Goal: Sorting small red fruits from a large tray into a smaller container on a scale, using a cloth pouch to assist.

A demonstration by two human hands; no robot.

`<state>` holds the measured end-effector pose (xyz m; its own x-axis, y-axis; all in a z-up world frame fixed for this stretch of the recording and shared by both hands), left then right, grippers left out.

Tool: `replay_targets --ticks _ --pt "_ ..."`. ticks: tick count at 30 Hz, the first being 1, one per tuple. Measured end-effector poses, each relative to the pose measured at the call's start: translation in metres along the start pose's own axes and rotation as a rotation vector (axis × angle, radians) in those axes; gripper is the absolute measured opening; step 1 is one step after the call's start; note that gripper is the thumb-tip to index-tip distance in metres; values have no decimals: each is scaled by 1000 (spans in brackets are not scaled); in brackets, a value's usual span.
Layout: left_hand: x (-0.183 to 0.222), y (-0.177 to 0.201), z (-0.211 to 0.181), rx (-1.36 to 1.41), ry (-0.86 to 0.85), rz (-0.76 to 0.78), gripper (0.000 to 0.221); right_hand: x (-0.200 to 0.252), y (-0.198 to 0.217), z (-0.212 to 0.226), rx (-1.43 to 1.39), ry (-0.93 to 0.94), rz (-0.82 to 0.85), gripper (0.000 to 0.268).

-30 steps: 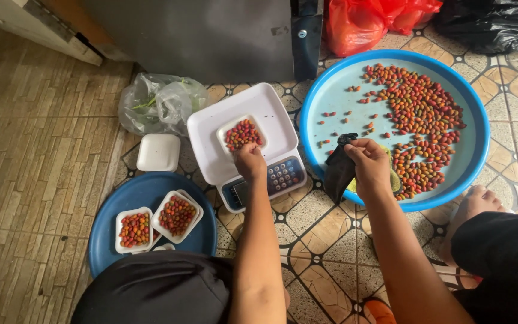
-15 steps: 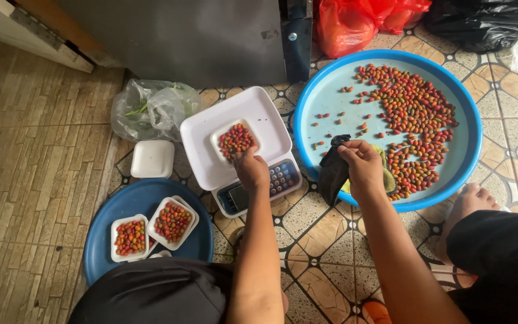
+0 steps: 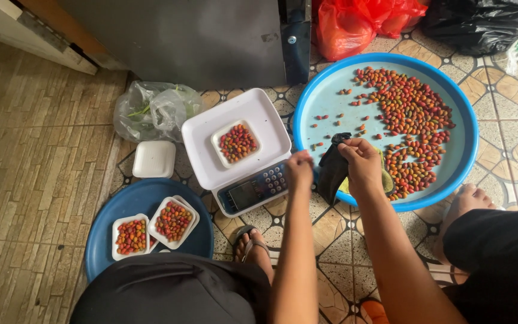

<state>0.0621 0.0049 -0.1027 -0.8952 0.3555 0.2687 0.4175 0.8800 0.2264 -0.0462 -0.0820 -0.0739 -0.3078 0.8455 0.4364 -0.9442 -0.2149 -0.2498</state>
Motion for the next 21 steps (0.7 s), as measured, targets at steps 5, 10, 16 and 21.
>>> replay_targets --ticks 5,10,16,21 --pt "32 -20 -33 109 -121 96 32 4 2 8 -15 28 -16 12" --pt "39 -17 -58 -244 -297 150 20 19 -3 24 5 70 7 14" --pt "79 9 -94 -175 -455 86 19 51 -17 52 171 64 117 15" --pt "74 13 -90 -169 -412 13 15 54 -21 53 278 84 181 11"
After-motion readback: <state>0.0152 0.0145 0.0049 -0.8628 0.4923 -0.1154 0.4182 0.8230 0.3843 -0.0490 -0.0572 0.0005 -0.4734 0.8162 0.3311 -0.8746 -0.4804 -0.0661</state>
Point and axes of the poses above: each hand's wrist, its own x-axis away from the middle knuckle, its own y-axis out of the back of the hand, z = x × y, the point moved 1 cm from there along -x, towards the middle knuckle, and after that the axes turned 9 degrees about -y, right-handed, at the moved point
